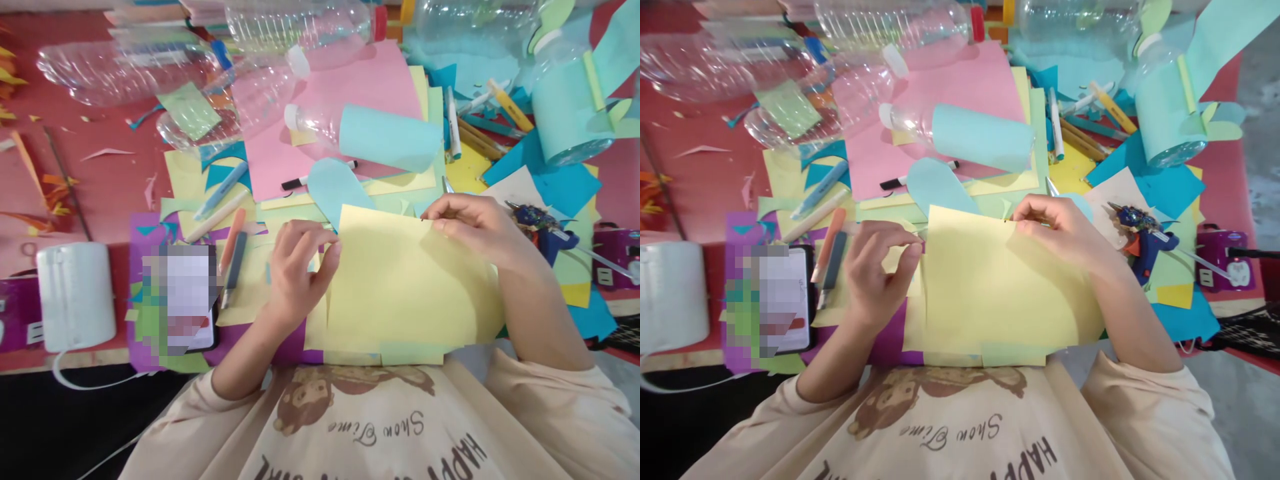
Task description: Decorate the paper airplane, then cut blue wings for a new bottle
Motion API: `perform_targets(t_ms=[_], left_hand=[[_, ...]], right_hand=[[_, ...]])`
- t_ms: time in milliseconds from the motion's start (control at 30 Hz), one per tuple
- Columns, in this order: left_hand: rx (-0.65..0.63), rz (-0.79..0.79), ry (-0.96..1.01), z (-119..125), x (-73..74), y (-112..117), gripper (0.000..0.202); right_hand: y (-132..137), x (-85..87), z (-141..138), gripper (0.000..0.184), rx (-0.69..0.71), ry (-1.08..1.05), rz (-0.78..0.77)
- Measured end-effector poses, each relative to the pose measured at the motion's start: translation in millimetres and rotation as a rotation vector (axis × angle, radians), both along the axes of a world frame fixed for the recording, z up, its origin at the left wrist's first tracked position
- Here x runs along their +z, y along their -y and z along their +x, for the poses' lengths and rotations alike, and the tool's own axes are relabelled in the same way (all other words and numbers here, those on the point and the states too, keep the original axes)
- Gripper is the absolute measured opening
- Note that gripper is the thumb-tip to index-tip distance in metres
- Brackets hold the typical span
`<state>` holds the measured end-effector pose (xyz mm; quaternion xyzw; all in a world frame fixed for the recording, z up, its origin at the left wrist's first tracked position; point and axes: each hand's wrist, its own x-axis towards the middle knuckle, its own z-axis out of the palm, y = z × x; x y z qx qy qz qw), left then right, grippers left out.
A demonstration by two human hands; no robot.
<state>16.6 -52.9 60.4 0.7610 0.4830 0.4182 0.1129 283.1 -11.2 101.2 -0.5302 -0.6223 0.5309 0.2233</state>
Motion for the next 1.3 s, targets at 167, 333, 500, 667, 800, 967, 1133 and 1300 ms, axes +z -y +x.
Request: perform_targets(t_ms=[167, 333, 500, 667, 800, 967, 1133, 1300], left_hand=[[-0.046, -0.245, -0.010, 3.8, -0.3, 0.4, 0.026], [-0.259, -0.516, 0.177, 14.3, -8.7, 7.0, 0.060], [-0.409, -0.757, 0.537, 29.3, -10.9, 9.1, 0.076], [-0.459, -0.969, 0.791, 42.2, 4.8, 1.5, 0.074], [-0.431, -1.298, 1.016, 49.5, 11.1, -1.3, 0.068], [-0.303, -1.484, 1.188, 50.5, 6.8, -1.0, 0.068], [-0.094, -1.573, 1.212, 45.8, 3.5, -1.7, 0.059], [-0.062, -1.541, 1.217, 38.3, -4.2, 2.3, 0.056]], right_hand=[[-6.4, -7.0, -2.0, 0.008, -0.135, -0.122, 0.053], [-14.1, -9.7, -5.8, 0.007, -0.198, -0.276, 0.097], [-20.0, -5.7, -15.9, 0.004, -0.181, -0.393, 0.088], [-23.8, -2.6, -26.9, 0.009, -0.146, -0.312, 0.206], [-28.1, -4.9, -35.4, 0.015, -0.096, -0.190, 0.288], [-30.3, -7.8, -47.5, 0.019, 0.019, -0.096, 0.295], [-32.6, -7.2, -41.9, 0.028, 0.017, -0.032, 0.268], [-32.0, -12.6, -24.4, 0.029, 0.053, -0.044, 0.032]])
